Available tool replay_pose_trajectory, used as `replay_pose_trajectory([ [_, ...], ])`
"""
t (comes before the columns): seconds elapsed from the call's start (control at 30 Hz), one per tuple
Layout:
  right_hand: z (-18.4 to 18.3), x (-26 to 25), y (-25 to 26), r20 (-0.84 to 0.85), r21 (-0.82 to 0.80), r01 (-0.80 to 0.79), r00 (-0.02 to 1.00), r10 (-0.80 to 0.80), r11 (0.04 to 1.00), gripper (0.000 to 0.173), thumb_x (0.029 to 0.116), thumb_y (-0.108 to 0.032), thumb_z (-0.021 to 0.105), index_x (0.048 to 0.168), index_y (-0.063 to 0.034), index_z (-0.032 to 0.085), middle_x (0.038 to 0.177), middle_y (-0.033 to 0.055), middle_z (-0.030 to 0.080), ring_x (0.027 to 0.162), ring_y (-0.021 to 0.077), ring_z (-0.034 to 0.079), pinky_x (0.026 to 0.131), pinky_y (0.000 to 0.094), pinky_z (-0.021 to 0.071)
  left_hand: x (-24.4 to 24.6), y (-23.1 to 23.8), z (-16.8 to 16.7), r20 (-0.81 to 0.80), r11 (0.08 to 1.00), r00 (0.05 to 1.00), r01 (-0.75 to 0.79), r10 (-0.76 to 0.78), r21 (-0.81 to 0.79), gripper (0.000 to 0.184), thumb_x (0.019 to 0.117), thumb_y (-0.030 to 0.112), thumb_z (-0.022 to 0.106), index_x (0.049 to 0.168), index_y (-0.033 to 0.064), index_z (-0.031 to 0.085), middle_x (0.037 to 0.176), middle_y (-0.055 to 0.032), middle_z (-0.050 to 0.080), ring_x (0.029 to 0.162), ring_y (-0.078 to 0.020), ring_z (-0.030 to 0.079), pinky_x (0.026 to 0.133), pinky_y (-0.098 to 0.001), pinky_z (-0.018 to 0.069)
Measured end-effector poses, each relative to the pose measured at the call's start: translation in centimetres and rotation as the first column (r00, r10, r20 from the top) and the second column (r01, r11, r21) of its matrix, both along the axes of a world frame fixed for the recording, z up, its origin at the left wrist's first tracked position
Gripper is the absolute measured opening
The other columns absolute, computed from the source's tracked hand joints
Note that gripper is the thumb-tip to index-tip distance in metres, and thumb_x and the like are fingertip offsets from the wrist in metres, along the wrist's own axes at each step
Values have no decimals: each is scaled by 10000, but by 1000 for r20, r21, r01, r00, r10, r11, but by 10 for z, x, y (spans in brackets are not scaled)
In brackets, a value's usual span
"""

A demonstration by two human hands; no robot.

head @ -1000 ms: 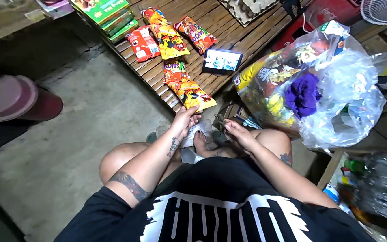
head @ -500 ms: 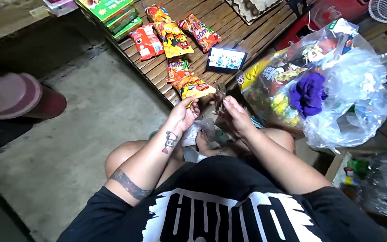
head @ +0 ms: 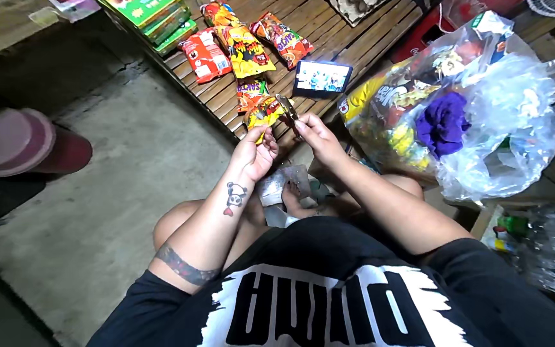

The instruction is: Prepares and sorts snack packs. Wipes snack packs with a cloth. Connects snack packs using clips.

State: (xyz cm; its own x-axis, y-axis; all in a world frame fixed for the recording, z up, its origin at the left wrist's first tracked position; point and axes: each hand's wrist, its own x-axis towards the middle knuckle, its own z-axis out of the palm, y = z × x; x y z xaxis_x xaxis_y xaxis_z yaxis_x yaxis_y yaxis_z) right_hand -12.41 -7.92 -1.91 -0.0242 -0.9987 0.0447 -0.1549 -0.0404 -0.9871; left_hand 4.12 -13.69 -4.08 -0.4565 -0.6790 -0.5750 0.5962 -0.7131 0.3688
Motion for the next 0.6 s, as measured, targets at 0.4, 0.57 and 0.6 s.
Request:
replay_pose_trajectory([
  [0.4, -3, -6, -12, -263, -126, -134, 960, 97, 983, 272, 1051, -207, 482, 1046, 25, 624, 1252, 154, 647, 1227, 145, 587, 1039, 321, 472, 1, 1, -2, -14, 1000, 1000, -5, 5, -3, 139, 1040, 136, 459, 913, 161, 508, 704, 40, 529, 565, -35, 553, 566, -158, 525],
  [0.57, -14, -3, -11, -326, -210, -173, 940, 97, 962, 269, 1047, -184, 489, 1004, 42, 627, 1338, 214, 636, 1330, 265, 557, 1129, 423, 411, 0, 0, -1, 7, 999, 999, -38, 38, -4, 121, 1029, 112, 457, 932, 152, 518, 694, 34, 514, 558, -43, 537, 574, -162, 520],
  [0.6, -14, -3, -11, -289, -172, -157, 952, 103, 973, 276, 1048, -191, 481, 1012, 43, 622, 1337, 210, 629, 1329, 245, 552, 1121, 408, 419, 0, 0, -2, 10, 999, 999, -41, 41, -3, 128, 1027, 111, 465, 919, 155, 519, 691, 36, 518, 561, -42, 545, 579, -162, 526],
])
